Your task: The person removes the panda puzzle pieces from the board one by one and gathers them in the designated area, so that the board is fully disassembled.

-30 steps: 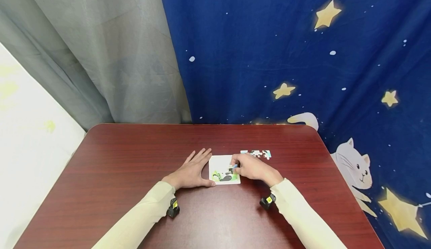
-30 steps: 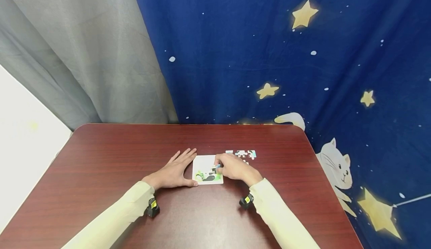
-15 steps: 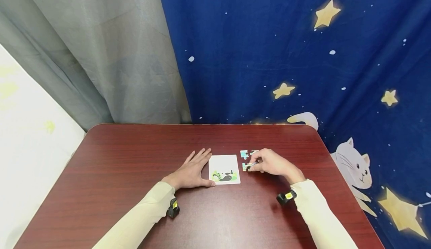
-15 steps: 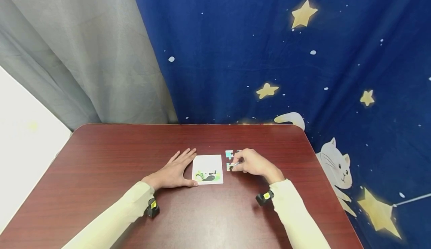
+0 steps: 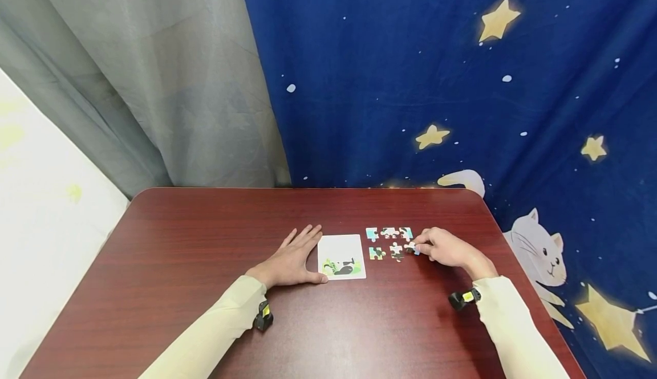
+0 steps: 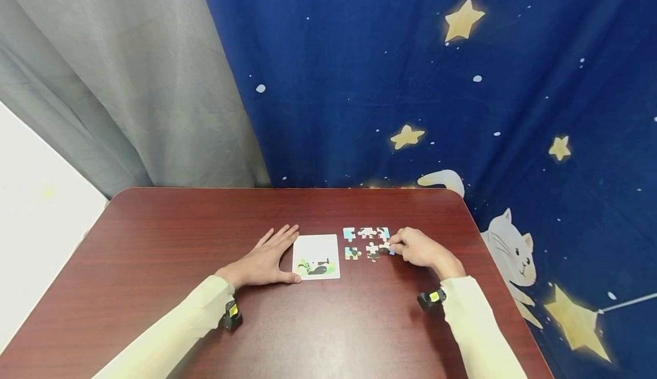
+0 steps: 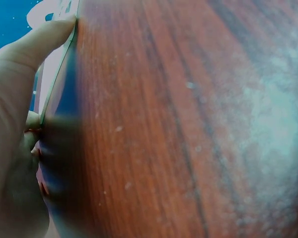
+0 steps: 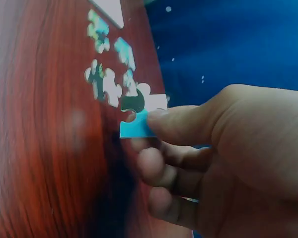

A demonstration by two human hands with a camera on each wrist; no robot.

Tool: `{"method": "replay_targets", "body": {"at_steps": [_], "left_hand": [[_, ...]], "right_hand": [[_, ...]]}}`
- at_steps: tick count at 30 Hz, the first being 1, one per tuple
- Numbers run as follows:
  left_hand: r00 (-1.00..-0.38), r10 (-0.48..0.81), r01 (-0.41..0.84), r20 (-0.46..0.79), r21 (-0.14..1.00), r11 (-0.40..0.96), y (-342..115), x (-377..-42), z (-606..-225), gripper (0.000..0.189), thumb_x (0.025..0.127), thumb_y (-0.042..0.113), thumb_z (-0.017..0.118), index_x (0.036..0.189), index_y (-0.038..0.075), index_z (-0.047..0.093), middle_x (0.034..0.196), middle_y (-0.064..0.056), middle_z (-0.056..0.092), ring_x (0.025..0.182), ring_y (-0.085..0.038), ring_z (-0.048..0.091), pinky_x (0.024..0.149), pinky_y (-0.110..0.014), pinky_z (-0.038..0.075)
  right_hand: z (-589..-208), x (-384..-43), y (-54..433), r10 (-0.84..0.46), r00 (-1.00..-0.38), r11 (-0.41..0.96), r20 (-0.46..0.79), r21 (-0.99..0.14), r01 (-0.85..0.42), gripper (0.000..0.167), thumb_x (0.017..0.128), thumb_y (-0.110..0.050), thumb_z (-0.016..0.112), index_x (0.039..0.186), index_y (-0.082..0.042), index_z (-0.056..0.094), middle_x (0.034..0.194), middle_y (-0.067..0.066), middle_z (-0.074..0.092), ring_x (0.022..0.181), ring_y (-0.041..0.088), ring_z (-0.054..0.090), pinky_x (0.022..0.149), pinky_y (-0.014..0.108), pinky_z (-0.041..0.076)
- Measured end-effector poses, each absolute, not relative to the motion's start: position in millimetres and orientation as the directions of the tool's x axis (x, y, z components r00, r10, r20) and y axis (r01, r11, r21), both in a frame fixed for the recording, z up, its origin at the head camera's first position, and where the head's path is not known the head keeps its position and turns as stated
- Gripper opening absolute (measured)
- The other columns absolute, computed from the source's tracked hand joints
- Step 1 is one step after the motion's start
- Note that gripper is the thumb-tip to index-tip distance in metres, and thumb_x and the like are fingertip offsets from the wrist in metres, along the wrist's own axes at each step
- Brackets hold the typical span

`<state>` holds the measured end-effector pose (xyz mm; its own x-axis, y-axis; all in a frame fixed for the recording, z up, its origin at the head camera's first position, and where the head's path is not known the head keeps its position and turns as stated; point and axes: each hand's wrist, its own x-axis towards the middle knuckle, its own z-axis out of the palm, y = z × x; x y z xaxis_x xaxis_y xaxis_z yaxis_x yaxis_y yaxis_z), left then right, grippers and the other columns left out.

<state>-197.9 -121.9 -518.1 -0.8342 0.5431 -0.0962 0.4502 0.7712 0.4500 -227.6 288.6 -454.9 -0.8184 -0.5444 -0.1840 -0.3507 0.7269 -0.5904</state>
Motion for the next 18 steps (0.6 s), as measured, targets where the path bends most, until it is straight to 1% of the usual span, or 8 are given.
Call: {"method": "replay_targets", "body": {"at_steps": [1, 5, 9, 13, 18], "left_hand": [[-0.834, 0.543, 0.450, -0.097, 0.449, 0.772, -122, -198, -518, 0.117, 0.086, 0.070, 0.076, 0.169, 0.004, 0.027, 0.181, -0.007, 0.017, 0.170, -0.030, 0.011, 0.138, -0.058, 0.008], [-0.833, 0.545, 0.452, -0.096, 0.450, 0.770, -122, -198, -517, 0.117, 0.085, 0.070, 0.075, 0.169, 0.004, 0.027, 0.181, -0.008, 0.017, 0.170, -0.030, 0.011, 0.138, -0.058, 0.008], [-0.833, 0.545, 0.451, -0.095, 0.454, 0.769, -122, -198, -516, 0.117, 0.085, 0.070, 0.075, 0.169, 0.004, 0.027, 0.181, -0.008, 0.018, 0.170, -0.031, 0.011, 0.138, -0.059, 0.008], [-0.834, 0.543, 0.449, -0.099, 0.452, 0.771, -122, -198, -516, 0.117, 0.085, 0.071, 0.075, 0.169, 0.004, 0.027, 0.181, -0.007, 0.017, 0.170, -0.030, 0.011, 0.138, -0.059, 0.007], [-0.833, 0.543, 0.447, -0.103, 0.452, 0.772, -122, -198, -514, 0.117, 0.085, 0.070, 0.075, 0.169, 0.004, 0.027, 0.181, -0.007, 0.017, 0.170, -0.030, 0.011, 0.138, -0.059, 0.008]], "right_hand": [[-456, -228, 290, -0.535, -0.828, 0.736, -0.169, -0.574, -0.358, 0.019, 0.101, -0.003, 0.065, 0.111, 0.001, 0.082, 0.100, 0.010, 0.074, 0.069, 0.006, 0.058, 0.066, 0.022, 0.050], [-461, -230, 292, -0.498, -0.859, 0.762, -0.120, -0.533, -0.367, 0.015, 0.095, 0.002, 0.069, 0.098, -0.006, 0.082, 0.091, 0.003, 0.074, 0.076, 0.007, 0.055, 0.068, 0.021, 0.046], [-466, -233, 292, -0.469, -0.876, 0.775, -0.108, -0.527, -0.349, 0.017, 0.092, 0.005, 0.071, 0.088, -0.010, 0.078, 0.081, -0.002, 0.072, 0.075, 0.008, 0.055, 0.069, 0.021, 0.045], [-472, -235, 290, -0.430, -0.897, 0.795, -0.099, -0.512, -0.325, 0.016, 0.091, 0.003, 0.073, 0.087, -0.012, 0.078, 0.080, -0.004, 0.071, 0.076, 0.009, 0.057, 0.071, 0.022, 0.047], [-478, -237, 287, -0.401, -0.914, 0.807, -0.059, -0.495, -0.322, 0.011, 0.090, 0.001, 0.077, 0.089, -0.010, 0.077, 0.086, 0.002, 0.070, 0.080, 0.012, 0.061, 0.074, 0.024, 0.050]]}}
